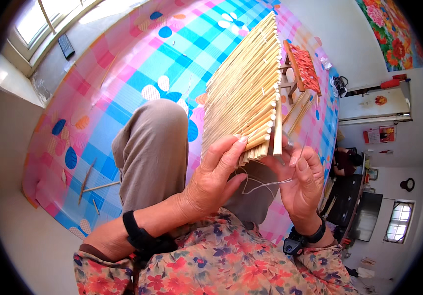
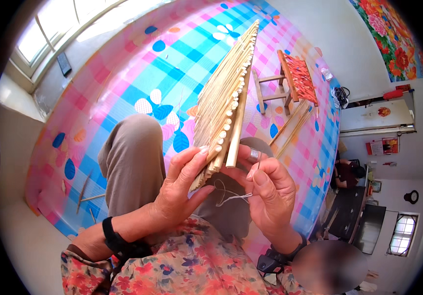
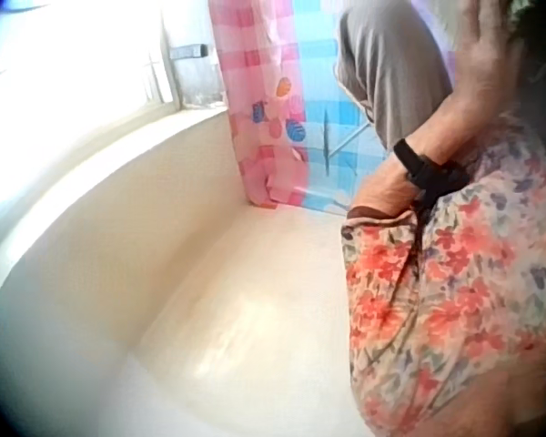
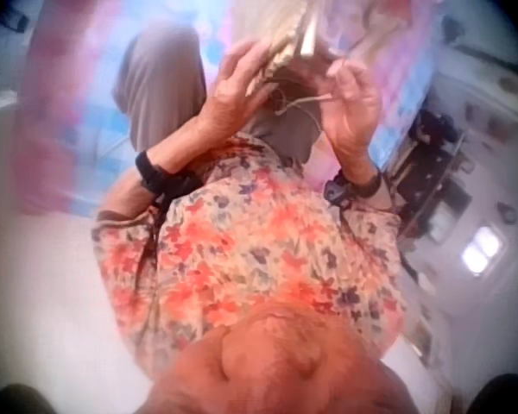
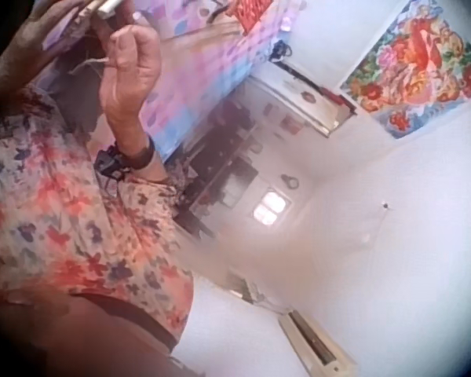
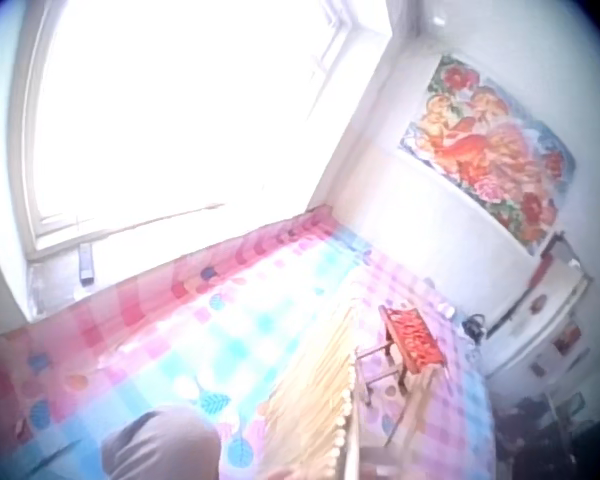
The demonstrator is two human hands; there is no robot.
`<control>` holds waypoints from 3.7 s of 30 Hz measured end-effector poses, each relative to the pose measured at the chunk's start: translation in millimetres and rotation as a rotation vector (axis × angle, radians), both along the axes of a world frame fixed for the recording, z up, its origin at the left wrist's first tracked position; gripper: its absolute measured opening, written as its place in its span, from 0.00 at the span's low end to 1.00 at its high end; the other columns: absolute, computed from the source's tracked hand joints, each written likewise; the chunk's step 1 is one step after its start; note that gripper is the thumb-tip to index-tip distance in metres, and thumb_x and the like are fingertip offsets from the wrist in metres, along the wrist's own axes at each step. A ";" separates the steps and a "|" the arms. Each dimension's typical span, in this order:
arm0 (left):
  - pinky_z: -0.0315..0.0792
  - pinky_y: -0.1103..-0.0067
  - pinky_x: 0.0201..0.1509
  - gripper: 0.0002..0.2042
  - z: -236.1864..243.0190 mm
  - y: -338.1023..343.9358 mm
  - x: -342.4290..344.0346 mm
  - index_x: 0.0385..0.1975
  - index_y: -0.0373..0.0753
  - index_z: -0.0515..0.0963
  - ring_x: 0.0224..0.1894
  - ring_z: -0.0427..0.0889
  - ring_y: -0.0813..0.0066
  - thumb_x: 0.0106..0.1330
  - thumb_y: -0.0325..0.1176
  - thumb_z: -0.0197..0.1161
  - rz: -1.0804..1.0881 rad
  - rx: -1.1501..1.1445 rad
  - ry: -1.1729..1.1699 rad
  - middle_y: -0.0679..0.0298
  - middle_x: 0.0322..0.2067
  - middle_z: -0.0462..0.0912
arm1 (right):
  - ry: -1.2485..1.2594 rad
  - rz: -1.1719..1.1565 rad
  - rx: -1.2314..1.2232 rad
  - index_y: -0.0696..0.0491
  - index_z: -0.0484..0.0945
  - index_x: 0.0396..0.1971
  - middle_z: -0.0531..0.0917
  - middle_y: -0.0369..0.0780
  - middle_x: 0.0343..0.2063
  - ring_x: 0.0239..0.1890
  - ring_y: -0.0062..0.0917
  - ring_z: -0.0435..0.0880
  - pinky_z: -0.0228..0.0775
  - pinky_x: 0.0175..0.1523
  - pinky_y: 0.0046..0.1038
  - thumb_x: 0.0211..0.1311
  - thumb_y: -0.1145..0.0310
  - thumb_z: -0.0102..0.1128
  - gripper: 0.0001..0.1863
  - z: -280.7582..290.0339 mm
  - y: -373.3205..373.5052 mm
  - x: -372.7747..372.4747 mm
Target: The person weaves a bamboo mat by hand, threading a white cord through small holes in the bamboo strips to bind them together.
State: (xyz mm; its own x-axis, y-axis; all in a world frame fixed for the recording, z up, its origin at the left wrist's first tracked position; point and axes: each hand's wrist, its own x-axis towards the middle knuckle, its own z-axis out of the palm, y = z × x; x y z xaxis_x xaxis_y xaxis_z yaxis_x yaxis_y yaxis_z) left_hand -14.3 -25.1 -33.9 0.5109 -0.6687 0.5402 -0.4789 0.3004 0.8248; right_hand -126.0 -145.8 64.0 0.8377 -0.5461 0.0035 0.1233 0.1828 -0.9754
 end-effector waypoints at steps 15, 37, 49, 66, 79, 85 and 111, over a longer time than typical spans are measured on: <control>0.66 0.77 0.57 0.23 22.8 -27.9 67.4 0.59 0.30 0.64 0.56 0.70 0.70 0.61 0.17 0.50 0.098 0.176 0.251 0.55 0.54 0.70 | 0.198 0.153 -0.364 0.60 0.76 0.39 0.79 0.38 0.31 0.32 0.17 0.78 0.72 0.38 0.21 0.65 0.73 0.54 0.07 -5.1 -45.0 70.4; 0.64 0.79 0.60 0.23 63.3 -62.4 162.1 0.60 0.27 0.63 0.56 0.71 0.74 0.64 0.18 0.52 0.131 0.120 0.412 0.59 0.54 0.73 | -0.232 0.035 -0.896 0.53 0.76 0.49 0.77 0.48 0.37 0.40 0.42 0.79 0.74 0.43 0.34 0.60 0.73 0.52 0.17 -29.7 -93.5 179.9; 0.62 0.77 0.63 0.21 59.3 -57.1 173.6 0.58 0.28 0.65 0.57 0.70 0.73 0.63 0.16 0.50 0.124 0.001 0.486 0.58 0.54 0.72 | -0.290 0.038 -0.809 0.54 0.76 0.49 0.77 0.46 0.35 0.39 0.40 0.80 0.74 0.42 0.34 0.60 0.73 0.55 0.16 -35.1 -84.1 200.8; 0.61 0.76 0.63 0.21 61.6 -55.5 172.1 0.59 0.28 0.64 0.57 0.70 0.72 0.64 0.18 0.51 0.137 0.015 0.500 0.57 0.55 0.72 | -0.316 0.095 -0.632 0.60 0.75 0.46 0.79 0.51 0.37 0.40 0.44 0.79 0.72 0.45 0.36 0.60 0.77 0.54 0.14 -36.0 -83.6 206.3; 0.63 0.77 0.61 0.21 51.4 -49.3 162.5 0.58 0.28 0.65 0.56 0.71 0.74 0.63 0.17 0.52 0.169 0.024 0.471 0.58 0.54 0.73 | -0.281 0.189 -0.778 0.60 0.75 0.44 0.77 0.51 0.33 0.37 0.47 0.78 0.72 0.42 0.38 0.57 0.78 0.51 0.14 -14.6 -95.1 193.0; 0.70 0.76 0.54 0.20 55.7 -48.9 137.0 0.54 0.30 0.70 0.52 0.75 0.69 0.61 0.19 0.58 0.220 0.275 0.243 0.54 0.52 0.75 | -0.094 0.242 -0.993 0.58 0.75 0.41 0.77 0.51 0.31 0.34 0.46 0.78 0.73 0.39 0.39 0.53 0.80 0.51 0.14 21.0 -100.8 148.2; 0.71 0.66 0.51 0.25 13.2 -32.3 50.1 0.48 0.28 0.71 0.48 0.76 0.53 0.45 0.13 0.60 -0.303 0.044 -0.074 0.48 0.50 0.73 | 0.580 0.116 -0.743 0.61 0.71 0.53 0.78 0.47 0.49 0.50 0.40 0.78 0.70 0.55 0.33 0.58 0.71 0.55 0.22 -10.3 -17.6 -29.3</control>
State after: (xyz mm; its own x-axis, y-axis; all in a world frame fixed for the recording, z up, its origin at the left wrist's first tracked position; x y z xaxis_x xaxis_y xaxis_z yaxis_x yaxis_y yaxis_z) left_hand 35.8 -57.4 -20.6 0.2447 -0.8080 0.5360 -0.4322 0.4040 0.8062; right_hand -155.3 -163.5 53.7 0.8667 -0.4847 -0.1177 -0.3973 -0.5283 -0.7504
